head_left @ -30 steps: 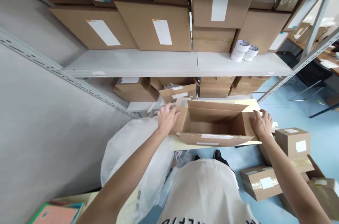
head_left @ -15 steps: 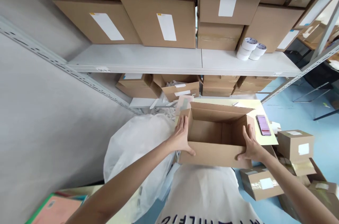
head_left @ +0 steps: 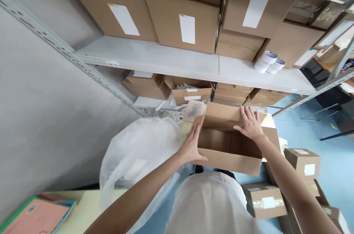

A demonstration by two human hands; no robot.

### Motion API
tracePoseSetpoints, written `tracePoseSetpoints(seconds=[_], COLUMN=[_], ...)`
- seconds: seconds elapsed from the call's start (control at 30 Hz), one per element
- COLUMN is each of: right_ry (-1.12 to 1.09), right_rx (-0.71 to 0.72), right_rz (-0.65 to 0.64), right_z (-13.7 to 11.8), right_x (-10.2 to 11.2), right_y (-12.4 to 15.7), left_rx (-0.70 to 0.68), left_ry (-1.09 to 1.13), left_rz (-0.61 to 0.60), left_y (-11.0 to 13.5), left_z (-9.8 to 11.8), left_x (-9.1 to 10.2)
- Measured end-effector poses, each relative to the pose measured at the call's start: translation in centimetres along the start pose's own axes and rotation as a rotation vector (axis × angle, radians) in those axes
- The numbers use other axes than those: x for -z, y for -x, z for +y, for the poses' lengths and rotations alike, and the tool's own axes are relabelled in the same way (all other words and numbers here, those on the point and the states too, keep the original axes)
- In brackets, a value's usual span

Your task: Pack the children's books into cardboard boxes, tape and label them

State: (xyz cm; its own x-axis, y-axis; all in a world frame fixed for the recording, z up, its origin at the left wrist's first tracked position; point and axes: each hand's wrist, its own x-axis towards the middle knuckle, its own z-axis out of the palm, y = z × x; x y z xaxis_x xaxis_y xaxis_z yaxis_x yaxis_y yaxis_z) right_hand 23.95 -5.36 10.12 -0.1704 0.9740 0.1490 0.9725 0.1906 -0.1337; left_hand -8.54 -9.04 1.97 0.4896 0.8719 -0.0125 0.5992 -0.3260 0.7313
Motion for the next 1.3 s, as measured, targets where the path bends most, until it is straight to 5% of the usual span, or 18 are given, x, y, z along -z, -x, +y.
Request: tracePoseSetpoints(seconds=[0.17, 0.23, 0.37, 0.47, 0.57, 0.77, 0.97, 1.13, 1.3], right_ry=[-0.136, -0.105, 0.013, -0.041, -0.079, 0.094, 0.11, 0.211, 0.29], right_rx=[-0.097, -0.121, 0.049, 0.303, 0.293, 0.344, 0.351, 0.333, 0.406], right_rz=[-0.386, -0.429, -0.318, -0.672, -0.921, -0.706, -0.915, -0.821, -0.723], right_z=[2.4, 2.0, -3.4, -9.2, -12.9, -13.6, -14.9, -17.3, -18.3], right_x=[-2.8, -2.9, -1.3, -0.3, -0.3, -0.8, 0.2, -2.5, -5.7], right_y=[-4.5, -4.8, -3.2, -1.4, -0.5, -1.1, -4.6, -8.2, -9.7], left_rx=[0.055, 0.066, 0.058, 0.016, -0.033, 0.104, 0.19, 0.251, 0.59], left_ry=[0.03, 0.053, 0.092, 0.11, 0.195, 0.439, 0.767, 0.895, 0.622], left_rz=[0.028, 0.026, 0.03, 0.025, -0.011, -0.023, 0.021, 0.128, 0.312], left_y=[0.1, 0.2, -0.1, -0.6, -0.7, -0.2, 0.1, 0.2, -3.7], left_z=[0.5, 1.0, 2.6, 2.9, 1.5, -2.0, -1.6, -1.8, -5.9], left_x=[-0.6, -1.2, -2.7, -2.9, -2.0, -0.7, -1.9, -3.4, -1.4])
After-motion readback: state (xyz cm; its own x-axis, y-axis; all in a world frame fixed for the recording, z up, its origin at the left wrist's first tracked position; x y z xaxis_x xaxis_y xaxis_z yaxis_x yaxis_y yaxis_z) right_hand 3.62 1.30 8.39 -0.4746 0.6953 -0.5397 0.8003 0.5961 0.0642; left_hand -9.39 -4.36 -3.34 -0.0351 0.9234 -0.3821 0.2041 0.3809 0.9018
